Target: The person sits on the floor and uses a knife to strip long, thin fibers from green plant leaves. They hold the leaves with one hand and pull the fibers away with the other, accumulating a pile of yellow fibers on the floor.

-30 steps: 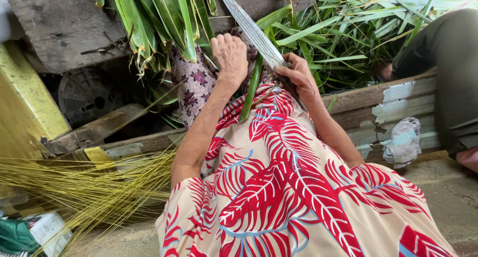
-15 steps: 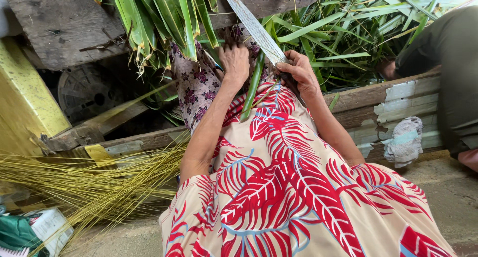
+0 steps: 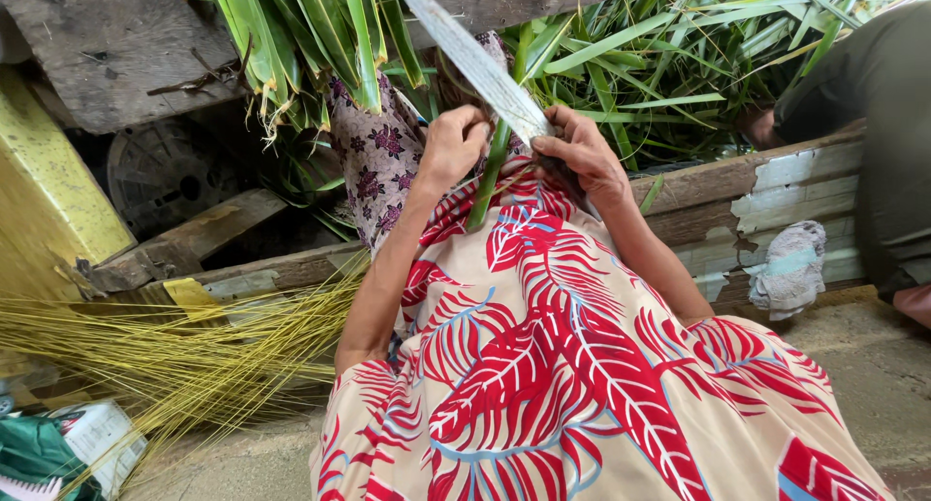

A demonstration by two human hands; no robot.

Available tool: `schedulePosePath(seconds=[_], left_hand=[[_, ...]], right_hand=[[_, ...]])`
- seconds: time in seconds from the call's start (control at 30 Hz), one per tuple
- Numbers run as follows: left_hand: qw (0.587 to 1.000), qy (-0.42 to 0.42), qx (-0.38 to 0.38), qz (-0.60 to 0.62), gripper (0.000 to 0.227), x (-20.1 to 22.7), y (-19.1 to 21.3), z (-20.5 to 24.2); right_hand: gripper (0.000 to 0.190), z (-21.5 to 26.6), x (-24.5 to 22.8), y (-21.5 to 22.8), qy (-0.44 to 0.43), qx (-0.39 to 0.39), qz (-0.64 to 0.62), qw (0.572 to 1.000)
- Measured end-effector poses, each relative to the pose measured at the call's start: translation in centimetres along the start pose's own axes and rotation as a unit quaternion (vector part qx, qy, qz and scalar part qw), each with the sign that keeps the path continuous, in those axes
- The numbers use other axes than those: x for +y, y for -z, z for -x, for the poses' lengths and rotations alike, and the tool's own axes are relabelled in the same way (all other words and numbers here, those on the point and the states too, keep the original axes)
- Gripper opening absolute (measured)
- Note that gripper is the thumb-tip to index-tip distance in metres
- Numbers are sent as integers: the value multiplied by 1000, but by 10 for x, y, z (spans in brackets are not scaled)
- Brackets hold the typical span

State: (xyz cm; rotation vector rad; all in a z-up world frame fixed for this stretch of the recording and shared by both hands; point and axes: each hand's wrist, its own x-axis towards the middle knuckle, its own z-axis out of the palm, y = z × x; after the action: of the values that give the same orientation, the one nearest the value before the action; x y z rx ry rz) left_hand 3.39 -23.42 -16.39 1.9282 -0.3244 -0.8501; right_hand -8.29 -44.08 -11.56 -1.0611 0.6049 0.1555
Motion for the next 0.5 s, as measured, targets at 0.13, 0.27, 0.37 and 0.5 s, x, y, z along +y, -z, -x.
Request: schedulePosePath(seconds=[0.13,0.27,0.37,0.5], left_hand=[[999,14,1,47,16,19,1,24],[998,16,14,66,11,15,2,43],[997,-3,23,73,10,20,1,51],[997,-31,31,62,11,22,4,59]], right_hand=[[33,11,-6,-14,-12,-20,-22,999],[43,15,-4,-17,-26,-68,-54,996],[51,18,-9,-21,-34,-83,-85,992],[48,17,-12,-24,-47,-92,-110,989]])
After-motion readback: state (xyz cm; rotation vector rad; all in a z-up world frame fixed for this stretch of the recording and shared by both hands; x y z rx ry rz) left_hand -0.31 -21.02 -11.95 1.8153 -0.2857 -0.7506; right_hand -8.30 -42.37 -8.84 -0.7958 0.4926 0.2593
